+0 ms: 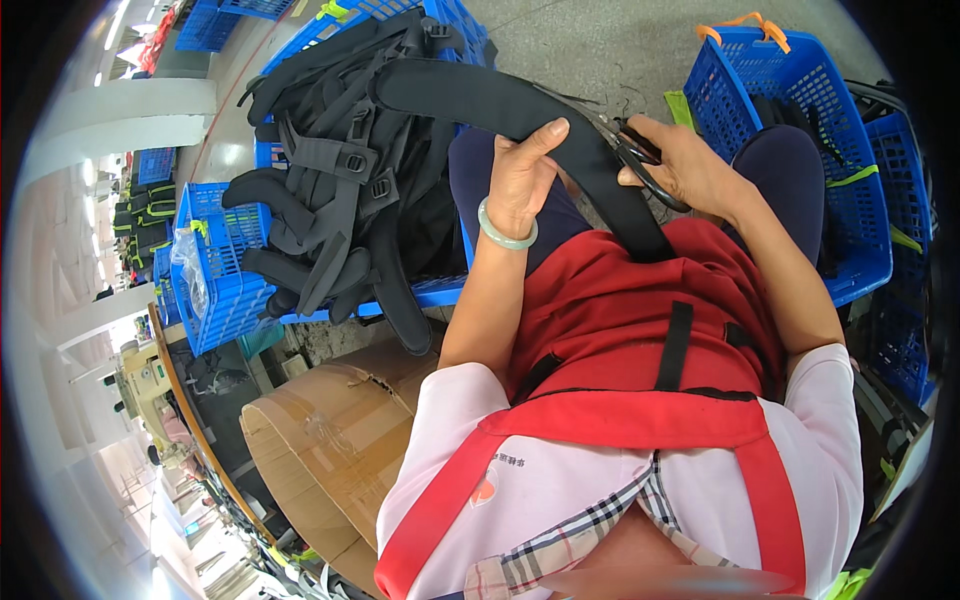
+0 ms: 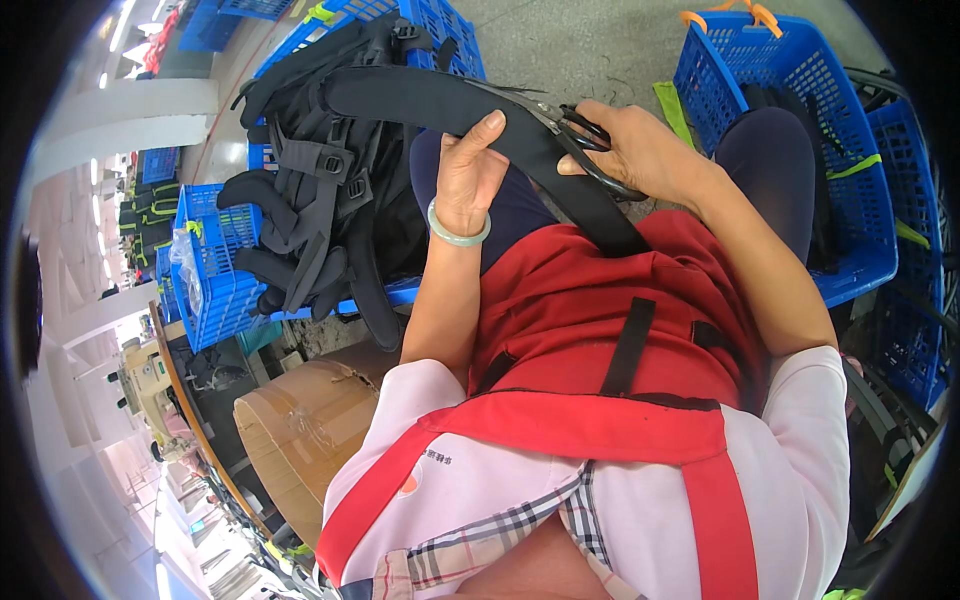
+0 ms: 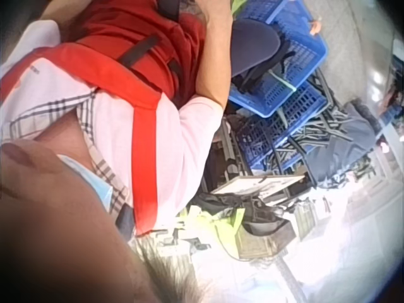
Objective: Trimming excess rubber or foam material from curved black components using scissors.
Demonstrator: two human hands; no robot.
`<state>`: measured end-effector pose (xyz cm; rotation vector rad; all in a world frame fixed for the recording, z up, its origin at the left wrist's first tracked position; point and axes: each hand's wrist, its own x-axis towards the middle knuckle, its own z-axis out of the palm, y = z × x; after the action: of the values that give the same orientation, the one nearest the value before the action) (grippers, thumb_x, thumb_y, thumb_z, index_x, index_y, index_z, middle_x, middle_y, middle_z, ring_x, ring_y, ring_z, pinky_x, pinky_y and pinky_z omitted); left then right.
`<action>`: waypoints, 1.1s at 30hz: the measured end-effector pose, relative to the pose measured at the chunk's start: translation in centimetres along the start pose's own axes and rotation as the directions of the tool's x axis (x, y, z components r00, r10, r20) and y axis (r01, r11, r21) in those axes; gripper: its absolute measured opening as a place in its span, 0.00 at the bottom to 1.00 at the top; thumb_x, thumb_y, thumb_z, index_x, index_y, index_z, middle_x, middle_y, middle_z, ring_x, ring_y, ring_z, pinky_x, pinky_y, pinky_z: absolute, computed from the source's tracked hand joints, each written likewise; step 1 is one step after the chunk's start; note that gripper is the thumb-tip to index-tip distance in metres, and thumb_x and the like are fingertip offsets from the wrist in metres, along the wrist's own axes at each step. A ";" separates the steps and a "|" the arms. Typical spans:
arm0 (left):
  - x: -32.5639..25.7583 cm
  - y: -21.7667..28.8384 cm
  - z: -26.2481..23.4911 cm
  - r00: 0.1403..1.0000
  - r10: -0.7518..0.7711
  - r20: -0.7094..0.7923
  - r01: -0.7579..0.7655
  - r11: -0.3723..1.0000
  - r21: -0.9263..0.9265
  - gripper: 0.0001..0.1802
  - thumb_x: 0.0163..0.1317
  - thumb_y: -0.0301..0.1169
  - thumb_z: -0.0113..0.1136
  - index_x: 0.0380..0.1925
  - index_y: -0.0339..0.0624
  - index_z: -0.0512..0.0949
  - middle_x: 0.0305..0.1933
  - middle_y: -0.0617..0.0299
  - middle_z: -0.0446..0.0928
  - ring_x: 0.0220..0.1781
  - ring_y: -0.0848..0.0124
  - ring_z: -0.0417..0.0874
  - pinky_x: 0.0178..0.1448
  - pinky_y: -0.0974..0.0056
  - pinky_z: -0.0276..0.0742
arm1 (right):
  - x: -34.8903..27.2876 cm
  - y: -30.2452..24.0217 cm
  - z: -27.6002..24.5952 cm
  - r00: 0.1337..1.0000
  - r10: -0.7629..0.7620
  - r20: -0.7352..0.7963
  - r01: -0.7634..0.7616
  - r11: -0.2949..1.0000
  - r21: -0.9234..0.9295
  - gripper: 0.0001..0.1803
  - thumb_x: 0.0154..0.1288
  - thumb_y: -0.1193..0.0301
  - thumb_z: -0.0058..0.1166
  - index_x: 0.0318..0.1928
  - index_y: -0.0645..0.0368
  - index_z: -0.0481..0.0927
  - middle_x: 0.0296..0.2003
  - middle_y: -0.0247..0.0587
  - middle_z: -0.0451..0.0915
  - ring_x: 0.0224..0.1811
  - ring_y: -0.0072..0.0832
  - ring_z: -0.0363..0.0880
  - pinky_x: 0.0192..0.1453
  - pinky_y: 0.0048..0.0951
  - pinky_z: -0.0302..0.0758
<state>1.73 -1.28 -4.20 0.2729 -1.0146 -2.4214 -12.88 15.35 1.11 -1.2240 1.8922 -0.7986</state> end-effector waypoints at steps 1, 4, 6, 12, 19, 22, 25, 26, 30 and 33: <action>0.1 0.0 0.0 1.000 0.002 0.001 -0.002 1.000 0.000 0.12 0.58 0.17 0.62 0.41 0.42 0.80 0.44 0.62 0.82 0.48 0.67 0.82 0.56 0.59 0.77 | 0.1 0.5 0.3 0.998 -0.055 -0.024 0.055 0.998 -0.007 0.27 0.57 0.54 0.64 0.40 0.64 0.68 0.24 0.46 0.67 0.28 0.33 0.64 0.35 0.34 0.67; 0.3 -0.2 -0.1 1.000 -0.010 0.015 0.010 1.000 0.023 0.12 0.58 0.17 0.62 0.41 0.42 0.80 0.44 0.62 0.82 0.48 0.68 0.82 0.56 0.59 0.77 | 0.2 0.5 0.4 0.994 -0.099 -0.052 0.101 0.994 0.035 0.27 0.57 0.54 0.64 0.39 0.64 0.69 0.24 0.43 0.67 0.29 0.29 0.64 0.35 0.32 0.66; 0.3 -0.2 0.1 0.999 -0.023 0.042 0.023 1.000 0.000 0.13 0.58 0.16 0.61 0.41 0.42 0.80 0.44 0.62 0.82 0.48 0.68 0.82 0.56 0.59 0.77 | 0.4 0.7 0.4 0.995 -0.081 -0.063 0.086 0.992 0.087 0.26 0.58 0.54 0.64 0.39 0.64 0.69 0.24 0.41 0.68 0.29 0.26 0.63 0.35 0.31 0.66; 2.2 -0.1 1.1 0.989 0.093 0.117 -0.109 0.984 0.143 0.11 0.55 0.15 0.65 0.38 0.41 0.81 0.37 0.64 0.82 0.40 0.74 0.82 0.47 0.68 0.78 | 1.2 0.9 -0.7 0.993 -0.058 -0.104 0.074 0.985 0.156 0.21 0.60 0.59 0.64 0.39 0.64 0.72 0.26 0.33 0.68 0.33 0.19 0.62 0.36 0.26 0.65; 2.4 -3.3 3.0 0.957 -0.262 0.123 0.101 0.701 0.706 0.18 0.53 0.24 0.69 0.45 0.37 0.77 0.42 0.64 0.79 0.44 0.75 0.78 0.50 0.67 0.75 | 1.2 -0.5 -3.4 0.854 -0.184 -0.486 0.350 0.896 0.275 0.16 0.57 0.72 0.67 0.42 0.61 0.74 0.35 0.31 0.78 0.38 0.16 0.74 0.46 0.20 0.71; 0.4 -4.7 3.3 0.930 -0.276 0.242 -0.024 0.612 0.791 0.22 0.52 0.29 0.72 0.46 0.35 0.78 0.39 0.62 0.81 0.43 0.72 0.80 0.49 0.66 0.76 | 0.5 -1.8 -2.5 0.848 -0.160 -0.505 0.405 0.811 0.422 0.16 0.56 0.67 0.69 0.34 0.60 0.74 0.25 0.26 0.71 0.28 0.12 0.65 0.30 0.18 0.64; -0.9 -1.1 6.8 0.975 -0.220 -0.014 0.141 0.571 0.809 0.21 0.52 0.29 0.71 0.46 0.35 0.77 0.37 0.58 0.82 0.40 0.73 0.82 0.46 0.68 0.77 | -0.5 0.3 -2.4 0.875 -0.024 -0.483 0.289 0.827 0.482 0.14 0.58 0.68 0.68 0.34 0.60 0.75 0.24 0.26 0.72 0.27 0.10 0.66 0.30 0.17 0.65; -0.8 -1.2 6.5 0.995 -0.076 0.067 -0.002 0.652 0.758 0.20 0.54 0.29 0.70 0.46 0.35 0.77 0.37 0.59 0.82 0.39 0.74 0.82 0.45 0.69 0.77 | -0.4 0.3 -1.7 0.876 -0.002 -0.482 0.289 0.802 0.523 0.14 0.60 0.64 0.67 0.34 0.59 0.75 0.23 0.25 0.72 0.26 0.10 0.66 0.29 0.16 0.64; -0.7 -1.8 6.1 0.991 -0.055 0.124 -0.016 0.863 0.506 0.14 0.60 0.28 0.66 0.45 0.34 0.78 0.38 0.62 0.82 0.38 0.75 0.82 0.44 0.72 0.77 | 0.4 0.0 0.7 0.907 0.132 -0.401 0.195 0.712 0.674 0.17 0.65 0.57 0.61 0.35 0.59 0.76 0.22 0.26 0.73 0.22 0.12 0.68 0.24 0.16 0.64; -0.9 -1.9 5.4 0.985 -0.151 0.088 0.114 0.937 0.329 0.12 0.62 0.28 0.64 0.43 0.34 0.79 0.38 0.63 0.82 0.37 0.76 0.82 0.42 0.72 0.78 | -0.9 -0.5 -0.9 0.954 0.219 -0.206 -0.035 0.761 0.648 0.18 0.66 0.57 0.60 0.36 0.60 0.76 0.22 0.29 0.74 0.20 0.14 0.69 0.22 0.18 0.65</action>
<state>-0.20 3.61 -1.81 0.3285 -1.4922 -2.4019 -13.12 16.13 2.22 -0.5640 1.6536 -1.4467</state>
